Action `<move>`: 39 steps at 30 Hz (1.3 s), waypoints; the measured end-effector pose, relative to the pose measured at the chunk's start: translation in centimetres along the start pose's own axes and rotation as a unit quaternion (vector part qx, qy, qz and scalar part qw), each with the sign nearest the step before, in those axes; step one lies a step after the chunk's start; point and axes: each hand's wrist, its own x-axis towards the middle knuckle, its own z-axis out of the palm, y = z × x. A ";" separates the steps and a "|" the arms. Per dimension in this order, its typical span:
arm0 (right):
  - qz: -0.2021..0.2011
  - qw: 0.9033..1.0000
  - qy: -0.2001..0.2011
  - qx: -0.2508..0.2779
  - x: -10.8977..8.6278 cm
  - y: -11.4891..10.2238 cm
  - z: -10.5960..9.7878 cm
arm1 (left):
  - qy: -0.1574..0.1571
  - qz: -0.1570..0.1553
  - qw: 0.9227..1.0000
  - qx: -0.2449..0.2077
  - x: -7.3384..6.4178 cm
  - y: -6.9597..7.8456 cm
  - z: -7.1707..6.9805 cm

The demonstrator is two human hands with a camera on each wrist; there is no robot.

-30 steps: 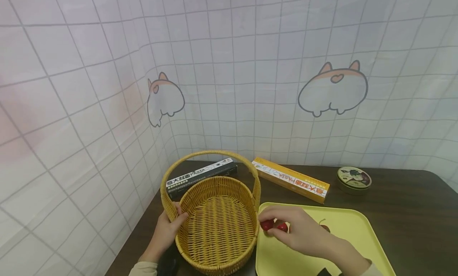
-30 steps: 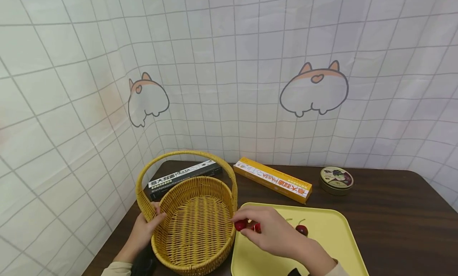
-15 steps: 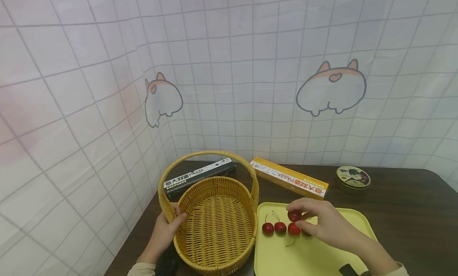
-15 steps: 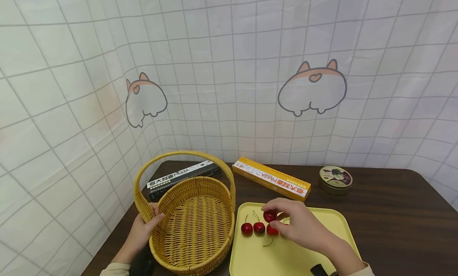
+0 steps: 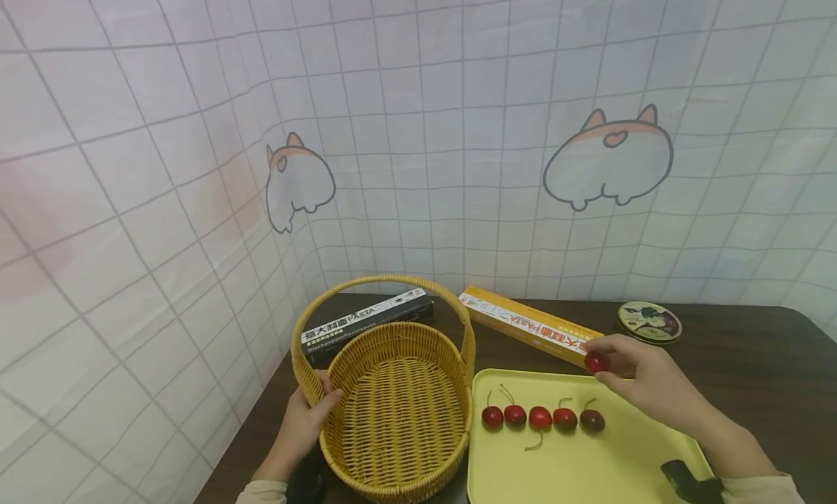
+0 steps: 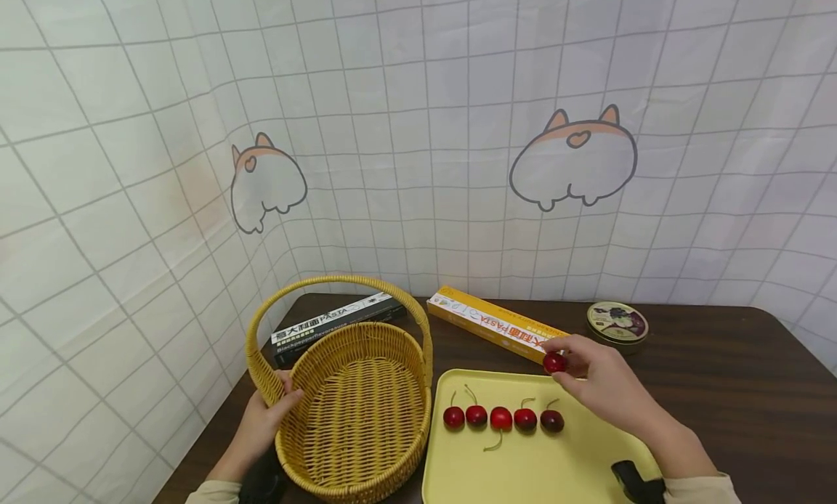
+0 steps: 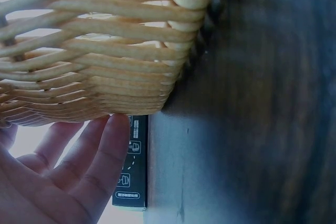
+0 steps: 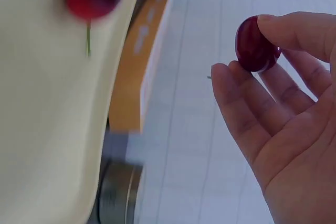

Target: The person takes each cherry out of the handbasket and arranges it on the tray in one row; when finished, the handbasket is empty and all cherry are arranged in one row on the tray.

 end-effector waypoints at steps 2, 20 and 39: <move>0.022 1.000 0.002 -0.006 -0.3 0.7 -1.1 | 0.001 0.001 1.000 0.000 0.0 0.0 0.1; 0.065 0.981 -0.182 -0.003 -1.5 4.8 -3.5 | 0.010 -0.008 1.000 0.020 -0.2 0.1 -0.7; 0.048 0.972 -0.220 0.071 -2.1 5.9 -1.6 | 0.006 -0.003 1.000 0.023 0.2 0.0 -0.1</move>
